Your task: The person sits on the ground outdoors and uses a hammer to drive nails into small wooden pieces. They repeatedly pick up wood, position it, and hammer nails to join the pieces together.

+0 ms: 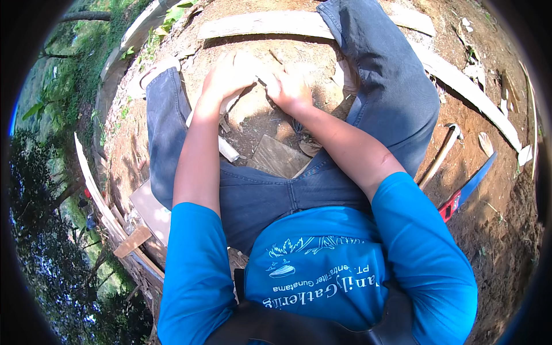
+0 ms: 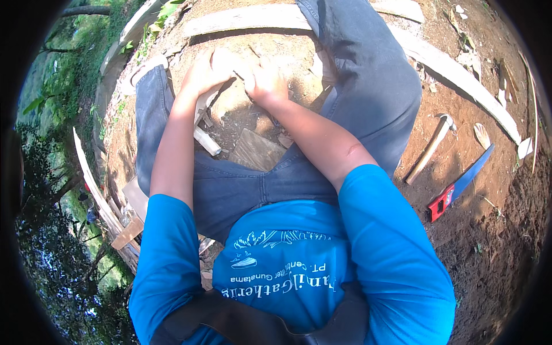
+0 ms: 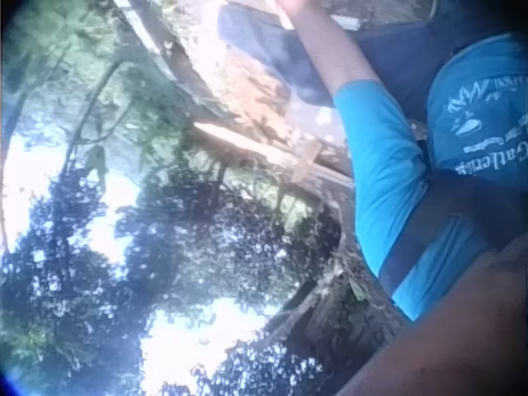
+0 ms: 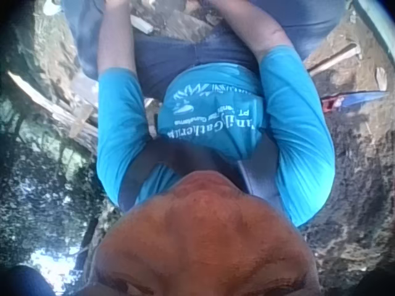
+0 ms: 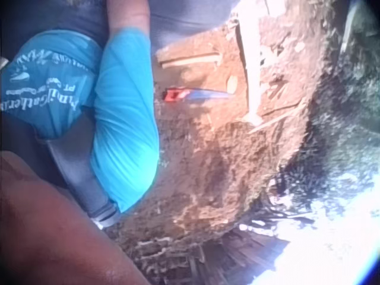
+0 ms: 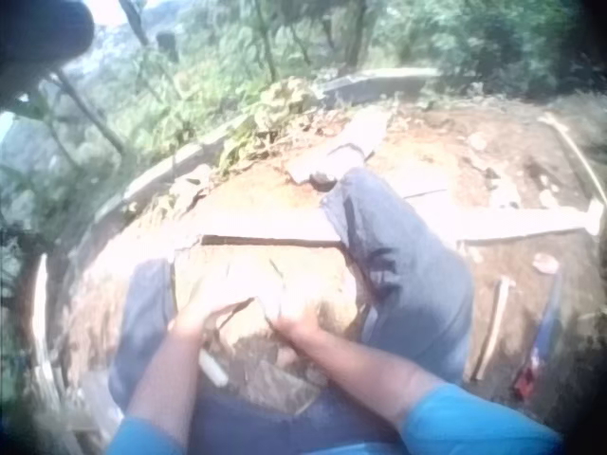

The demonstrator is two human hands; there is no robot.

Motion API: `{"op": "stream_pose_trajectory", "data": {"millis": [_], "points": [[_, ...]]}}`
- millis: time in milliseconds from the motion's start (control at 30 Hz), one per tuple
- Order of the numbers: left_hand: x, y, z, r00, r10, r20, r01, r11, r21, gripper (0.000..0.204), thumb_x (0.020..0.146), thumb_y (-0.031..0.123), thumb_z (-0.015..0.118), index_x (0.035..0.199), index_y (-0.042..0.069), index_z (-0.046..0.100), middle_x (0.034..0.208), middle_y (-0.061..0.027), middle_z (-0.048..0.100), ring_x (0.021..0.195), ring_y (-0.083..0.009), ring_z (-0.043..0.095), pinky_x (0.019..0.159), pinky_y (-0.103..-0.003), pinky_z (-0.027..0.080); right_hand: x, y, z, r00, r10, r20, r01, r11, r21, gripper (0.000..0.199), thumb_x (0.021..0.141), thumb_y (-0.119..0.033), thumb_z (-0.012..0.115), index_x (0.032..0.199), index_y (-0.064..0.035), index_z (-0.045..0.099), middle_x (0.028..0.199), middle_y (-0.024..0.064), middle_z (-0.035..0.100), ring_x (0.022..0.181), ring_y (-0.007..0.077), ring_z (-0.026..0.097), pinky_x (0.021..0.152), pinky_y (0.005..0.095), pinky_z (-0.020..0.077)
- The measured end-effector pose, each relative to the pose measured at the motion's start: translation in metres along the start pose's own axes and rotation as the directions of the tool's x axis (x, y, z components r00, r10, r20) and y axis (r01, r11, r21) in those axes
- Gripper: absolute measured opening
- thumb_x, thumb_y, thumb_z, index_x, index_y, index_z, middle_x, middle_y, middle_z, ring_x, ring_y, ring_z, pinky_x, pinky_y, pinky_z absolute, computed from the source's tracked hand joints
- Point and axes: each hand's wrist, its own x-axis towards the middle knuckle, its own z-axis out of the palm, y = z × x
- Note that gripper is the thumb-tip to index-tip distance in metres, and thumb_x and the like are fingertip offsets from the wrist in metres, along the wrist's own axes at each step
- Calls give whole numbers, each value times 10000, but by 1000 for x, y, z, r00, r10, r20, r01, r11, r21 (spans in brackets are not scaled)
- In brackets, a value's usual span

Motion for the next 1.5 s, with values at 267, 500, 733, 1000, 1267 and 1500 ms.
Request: {"op": "stream_pose_trajectory", "data": {"millis": [267, 500, 733, 1000, 1267, 1500], "points": [[-6, 2, 9, 1000, 0, -14, 1, 994, 105, 923, 672, 461, 815, 1420, 22, 500, 1408, -236, 539, 1321, -363, 518, 1109, -425, 416, -3, 11, 1, 999, -6, 52, 10, 998, -66, 374, 864, -300, 628, 1191, -124, 671, 1172, 187, 604, 1144, 358, 566, 984, 466, 475], [-10, -2, 11, 997, -14, -81, 23, 994, 108, 838, 720, 535, 782, 1356, 34, 561, 1339, -213, 592, 1255, -355, 567, 1058, -429, 454, 0, 10, -2, 987, -27, 161, 31, 999, -21, 356, 843, -284, 673, 1164, -133, 687, 1151, 177, 605, 1108, 354, 577, 967, 454, 482], [-16, 16, 7, 990, 45, -131, -31, 994, 105, 683, 750, 513, 760, 1299, 137, 608, 1266, -158, 628, 1189, -343, 602, 1005, -429, 489, -5, 4, -1, 998, -53, 29, 55, 997, -63, 333, 837, -290, 678, 1132, -136, 689, 1118, 151, 615, 1067, 351, 593, 933, 462, 495], [-9, 7, 20, 991, -55, -124, 77, 982, 174, 652, 764, 514, 733, 1294, 155, 613, 1247, -150, 630, 1191, -333, 597, 1001, -438, 491, -8, 0, 3, 999, -42, 27, 43, 997, -60, 337, 841, -287, 672, 1152, -158, 680, 1109, 154, 606, 1073, 363, 576, 917, 471, 501], [-11, 9, 20, 977, 55, -207, -25, 990, 141, 527, 782, 517, 700, 1172, 165, 658, 1180, -107, 663, 1145, -309, 606, 968, -434, 501, -8, 1, 5, 999, -32, 37, 34, 998, -53, 341, 838, -293, 672, 1152, -162, 686, 1085, 147, 602, 1073, 354, 570, 916, 468, 497], [-13, 15, 17, 983, 5, -183, 13, 995, 97, 706, 744, 501, 760, 1312, 113, 599, 1283, -154, 626, 1191, -334, 602, 1011, -428, 484, -9, -1, 3, 999, -41, 28, 43, 996, -82, 317, 831, -304, 686, 1108, -150, 699, 1131, 128, 603, 1093, 328, 575, 925, 450, 498]]}}
